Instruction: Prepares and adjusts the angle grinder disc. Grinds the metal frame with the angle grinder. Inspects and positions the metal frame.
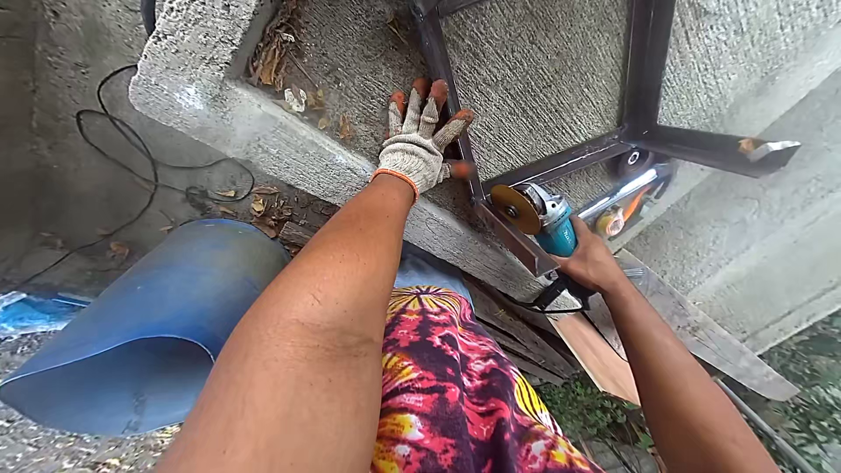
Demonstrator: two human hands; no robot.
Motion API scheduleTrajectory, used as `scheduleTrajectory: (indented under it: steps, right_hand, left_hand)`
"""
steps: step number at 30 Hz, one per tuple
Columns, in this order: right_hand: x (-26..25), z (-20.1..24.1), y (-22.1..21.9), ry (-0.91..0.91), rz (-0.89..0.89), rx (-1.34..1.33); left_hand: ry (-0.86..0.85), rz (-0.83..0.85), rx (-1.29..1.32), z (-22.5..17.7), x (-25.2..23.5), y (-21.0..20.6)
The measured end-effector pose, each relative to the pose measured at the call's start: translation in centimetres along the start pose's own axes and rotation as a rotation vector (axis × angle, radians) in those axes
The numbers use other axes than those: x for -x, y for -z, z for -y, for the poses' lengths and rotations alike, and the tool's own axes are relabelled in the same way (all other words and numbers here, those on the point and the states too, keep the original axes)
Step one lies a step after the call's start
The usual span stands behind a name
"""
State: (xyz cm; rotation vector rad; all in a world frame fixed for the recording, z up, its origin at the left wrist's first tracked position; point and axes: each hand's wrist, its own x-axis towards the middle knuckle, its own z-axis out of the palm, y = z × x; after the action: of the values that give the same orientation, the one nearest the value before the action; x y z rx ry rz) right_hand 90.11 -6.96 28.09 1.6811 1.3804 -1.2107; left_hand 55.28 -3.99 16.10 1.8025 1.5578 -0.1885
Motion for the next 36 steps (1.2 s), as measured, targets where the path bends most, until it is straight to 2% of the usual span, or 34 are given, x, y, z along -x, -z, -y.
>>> scheduleTrajectory:
  steps: [15,23,36]
  right_hand:
    - [0.11,0.22,-0.07,0.005,-0.013,0.017]
    - [0.45,0.68,-0.03,-0.024,-0.018,0.018]
    - [0.57,0.68,0.03,-0.042,-0.011,0.031]
  left_hand:
    - [-0.019,-0.069,0.032,0.17,0.14,-0.25]
    - [0.012,0.009,0.038,-0.11,0.01,0.39]
    - [0.006,-0.011,0.07,-0.09,0.14,0.6]
